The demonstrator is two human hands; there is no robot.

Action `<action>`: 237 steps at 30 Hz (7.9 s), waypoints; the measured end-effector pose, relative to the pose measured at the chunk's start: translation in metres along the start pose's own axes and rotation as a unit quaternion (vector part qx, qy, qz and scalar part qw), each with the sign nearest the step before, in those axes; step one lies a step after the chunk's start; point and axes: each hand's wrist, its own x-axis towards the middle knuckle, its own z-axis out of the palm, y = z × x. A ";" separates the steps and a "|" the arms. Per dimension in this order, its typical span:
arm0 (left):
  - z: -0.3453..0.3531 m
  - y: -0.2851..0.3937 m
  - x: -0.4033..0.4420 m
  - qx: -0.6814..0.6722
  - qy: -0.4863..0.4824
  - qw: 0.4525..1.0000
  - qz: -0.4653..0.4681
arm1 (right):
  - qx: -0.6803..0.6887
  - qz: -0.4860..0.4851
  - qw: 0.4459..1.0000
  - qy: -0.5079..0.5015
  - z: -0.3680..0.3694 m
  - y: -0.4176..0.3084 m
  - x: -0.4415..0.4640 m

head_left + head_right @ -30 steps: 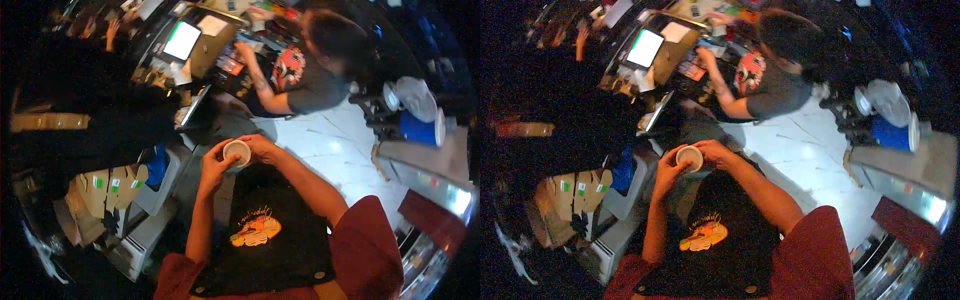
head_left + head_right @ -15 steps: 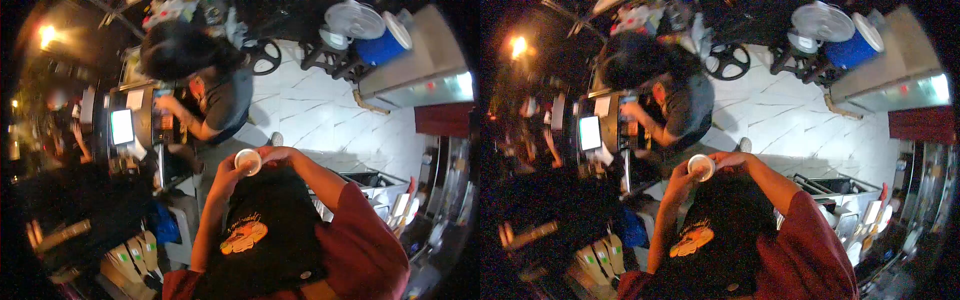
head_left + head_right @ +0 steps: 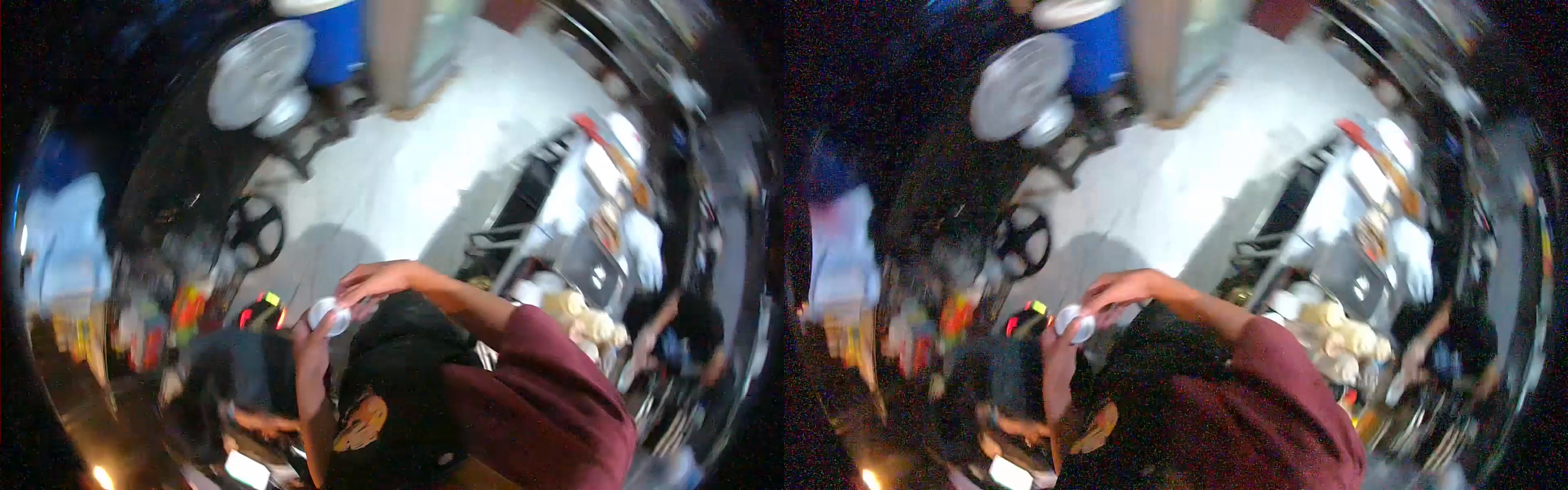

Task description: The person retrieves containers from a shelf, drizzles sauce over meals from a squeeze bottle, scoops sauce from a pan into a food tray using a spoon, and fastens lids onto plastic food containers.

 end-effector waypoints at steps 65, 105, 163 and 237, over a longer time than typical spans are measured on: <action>0.936 -0.093 0.381 0.556 -0.724 0.295 -0.282 | 0.463 -0.432 0.138 0.761 -0.407 0.028 -0.456; 1.229 -0.214 0.391 0.540 -0.649 0.534 -0.028 | 0.277 0.010 -0.022 0.961 -0.468 0.121 -0.693; 1.035 -0.241 0.279 0.461 -0.760 0.093 0.449 | 0.402 -0.080 -0.207 0.888 -0.278 0.051 -0.473; 0.996 -0.275 0.247 0.703 -0.578 0.120 0.398 | 0.506 -0.516 -0.087 0.685 -0.453 0.164 -0.530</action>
